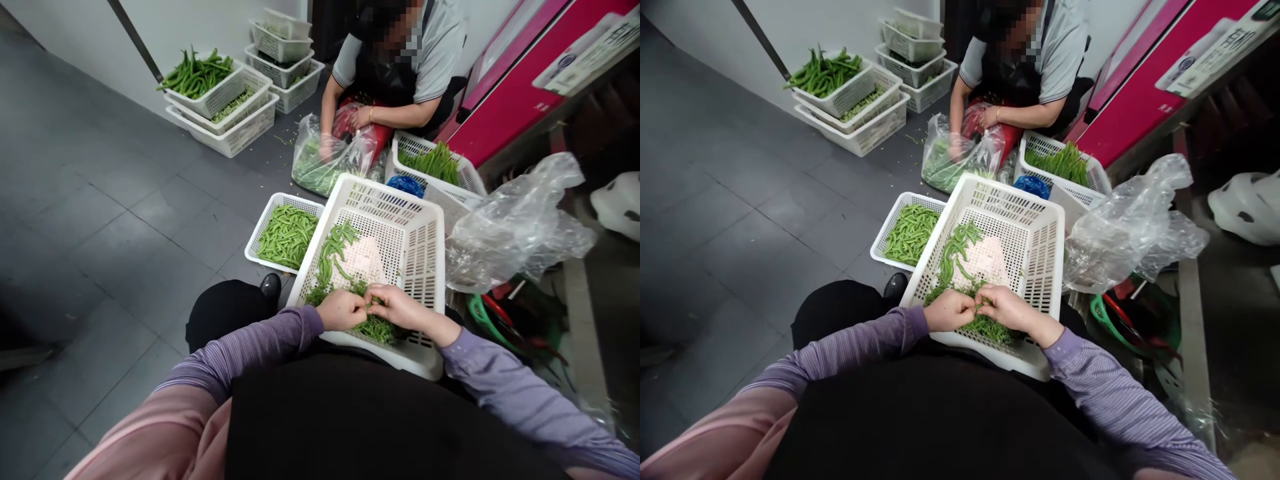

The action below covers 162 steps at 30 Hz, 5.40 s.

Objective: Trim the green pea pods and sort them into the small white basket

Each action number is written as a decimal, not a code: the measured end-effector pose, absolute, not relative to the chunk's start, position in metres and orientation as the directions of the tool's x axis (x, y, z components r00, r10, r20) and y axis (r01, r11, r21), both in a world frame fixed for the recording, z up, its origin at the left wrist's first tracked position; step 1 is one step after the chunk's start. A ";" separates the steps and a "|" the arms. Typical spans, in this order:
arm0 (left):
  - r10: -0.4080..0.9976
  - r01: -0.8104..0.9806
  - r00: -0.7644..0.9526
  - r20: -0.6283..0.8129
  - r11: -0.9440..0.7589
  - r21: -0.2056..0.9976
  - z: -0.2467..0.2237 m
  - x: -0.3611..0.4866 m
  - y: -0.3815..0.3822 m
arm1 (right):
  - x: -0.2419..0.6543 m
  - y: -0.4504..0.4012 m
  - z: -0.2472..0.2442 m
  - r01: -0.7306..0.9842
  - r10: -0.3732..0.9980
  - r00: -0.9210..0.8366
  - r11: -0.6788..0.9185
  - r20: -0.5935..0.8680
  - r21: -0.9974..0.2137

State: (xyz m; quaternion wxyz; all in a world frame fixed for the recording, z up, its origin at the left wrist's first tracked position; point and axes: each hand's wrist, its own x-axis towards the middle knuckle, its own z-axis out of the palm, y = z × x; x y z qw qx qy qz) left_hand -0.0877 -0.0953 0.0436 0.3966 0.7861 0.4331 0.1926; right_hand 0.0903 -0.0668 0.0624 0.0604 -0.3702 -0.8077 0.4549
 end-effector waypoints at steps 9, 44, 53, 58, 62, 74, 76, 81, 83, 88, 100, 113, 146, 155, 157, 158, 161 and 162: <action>0.779 0.728 0.569 -0.264 -0.327 0.603 0.032 -0.081 -0.106 | 0.084 -0.035 -0.006 -0.084 0.804 -0.085 -0.594 -0.588 -0.800; 0.812 0.641 0.582 -0.032 -0.435 0.632 0.034 -0.082 -0.099 | 0.074 -0.074 0.043 -0.059 0.736 -0.216 -0.665 -0.641 -0.744; 0.789 0.646 0.613 -0.047 -0.466 0.605 0.042 -0.082 -0.106 | 0.069 -0.085 0.042 0.028 0.767 -0.155 -0.626 -0.622 -0.779; 0.896 0.768 0.425 -0.129 -0.281 0.575 0.042 -0.090 -0.092 | 0.071 -0.092 0.052 0.120 0.735 -0.242 -0.626 -0.634 -0.771; 0.951 0.844 0.201 -0.235 -0.047 0.534 0.039 -0.101 -0.075 | 0.082 -0.096 0.062 0.073 0.665 -0.363 -0.678 -0.652 -0.732; 0.682 0.641 0.726 -0.089 -0.624 0.447 0.049 -0.086 -0.101 | 0.098 -0.093 0.052 0.329 0.557 -0.447 -0.625 -0.700 -0.708; 0.635 0.603 0.764 -0.109 -0.644 0.471 0.047 -0.088 -0.098 | 0.099 -0.088 0.057 0.470 0.535 -0.524 -0.467 -0.663 -0.749; 0.524 0.366 0.839 -0.146 -0.346 0.864 0.050 -0.095 -0.090 | 0.099 -0.079 0.066 0.521 0.428 -0.740 -0.122 -0.519 -0.845; 0.642 0.300 0.745 -0.179 -0.082 0.950 0.051 -0.095 -0.087 | 0.092 -0.078 0.062 0.428 0.526 -0.711 -0.204 -0.468 -0.880; 0.887 0.385 0.401 -0.229 0.064 0.921 0.042 -0.083 -0.093 | 0.061 -0.058 0.027 0.010 0.921 -0.055 -0.386 -0.386 -0.923; 0.676 0.698 0.673 -0.301 -0.445 0.561 0.024 -0.084 -0.104 | 0.019 0.030 -0.057 0.794 0.877 -0.108 -0.207 -0.468 -0.571; 0.911 0.804 0.357 -0.204 -0.189 0.564 0.036 -0.092 -0.087 | 0.074 -0.051 0.019 -0.021 0.616 -0.322 -0.763 -0.718 -0.646; 0.691 0.487 0.717 -0.090 -0.405 0.773 0.049 -0.090 -0.097 | 0.098 -0.085 0.071 0.588 0.475 -0.629 -0.226 -0.615 -0.777; 0.836 0.647 0.468 -0.286 -0.104 0.756 0.027 -0.077 -0.107 | 0.065 -0.023 0.001 0.124 0.896 0.110 -0.442 -0.431 -0.888; 0.783 0.714 0.534 -0.320 -0.214 0.667 0.025 -0.078 -0.111 | 0.059 0.004 -0.017 0.174 0.856 0.093 -0.517 -0.509 -0.838; 0.777 0.736 0.539 -0.326 -0.246 0.631 0.025 -0.079 -0.111 | 0.056 0.017 -0.025 0.210 0.846 0.064 -0.530 -0.529 -0.822; 0.783 0.773 0.528 -0.328 -0.284 0.567 0.027 -0.082 -0.108 | 0.041 0.044 -0.045 0.316 0.840 0.011 -0.518 -0.543 -0.795; 0.779 0.780 0.527 -0.339 -0.286 0.557 0.028 -0.083 -0.106 | 0.036 0.050 -0.051 0.392 0.851 0.008 -0.486 -0.526 -0.781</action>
